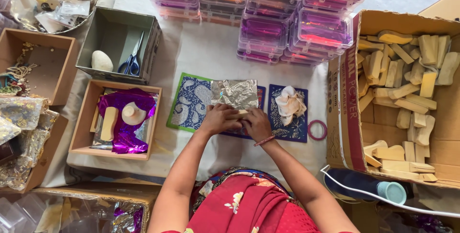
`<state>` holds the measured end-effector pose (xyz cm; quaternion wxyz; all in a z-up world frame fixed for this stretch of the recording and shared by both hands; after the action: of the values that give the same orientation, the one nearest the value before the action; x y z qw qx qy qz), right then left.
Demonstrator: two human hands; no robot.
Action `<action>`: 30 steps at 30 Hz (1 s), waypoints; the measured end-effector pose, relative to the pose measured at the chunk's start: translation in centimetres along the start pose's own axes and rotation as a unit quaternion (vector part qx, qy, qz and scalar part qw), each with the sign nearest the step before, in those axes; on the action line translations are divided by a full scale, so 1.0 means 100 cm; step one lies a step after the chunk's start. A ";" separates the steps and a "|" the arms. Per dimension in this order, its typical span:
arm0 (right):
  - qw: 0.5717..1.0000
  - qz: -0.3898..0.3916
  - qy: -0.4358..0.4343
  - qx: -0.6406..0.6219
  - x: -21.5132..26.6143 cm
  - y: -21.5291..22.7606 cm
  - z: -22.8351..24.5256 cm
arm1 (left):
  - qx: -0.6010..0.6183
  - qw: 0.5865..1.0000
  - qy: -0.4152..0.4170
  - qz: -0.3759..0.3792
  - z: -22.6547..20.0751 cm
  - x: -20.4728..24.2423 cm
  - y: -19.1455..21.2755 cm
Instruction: Cleaning wooden printing blocks with a cloth and organizing materials into plastic storage boxes.
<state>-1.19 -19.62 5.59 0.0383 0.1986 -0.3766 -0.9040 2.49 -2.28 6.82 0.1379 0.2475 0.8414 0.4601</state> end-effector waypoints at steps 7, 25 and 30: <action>0.997 0.017 -0.053 -0.043 0.001 -0.015 -0.042 | -0.016 0.998 -0.023 -0.048 0.014 0.005 -0.030; 0.971 0.051 -0.154 -0.173 -0.025 -0.021 -0.069 | 0.145 0.958 0.184 -0.163 0.043 -0.010 -0.054; 0.980 0.062 -0.128 -0.138 -0.021 -0.028 -0.080 | 0.152 0.958 0.157 -0.185 0.041 0.003 -0.056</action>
<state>4.07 -22.44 -0.75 0.0732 0.0499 -0.2613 -0.9612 2.54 -1.77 -0.07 0.0469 0.0304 0.9436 0.3263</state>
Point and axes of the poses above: each hand's wrist, its own x-axis away from the middle knuckle, its own y-axis out of the back of the hand, z = x × y, the point moved 5 cm from there along -x, towards the middle knuckle, and after that the axes turned 6 degrees about -x, right-handed, at the moved point
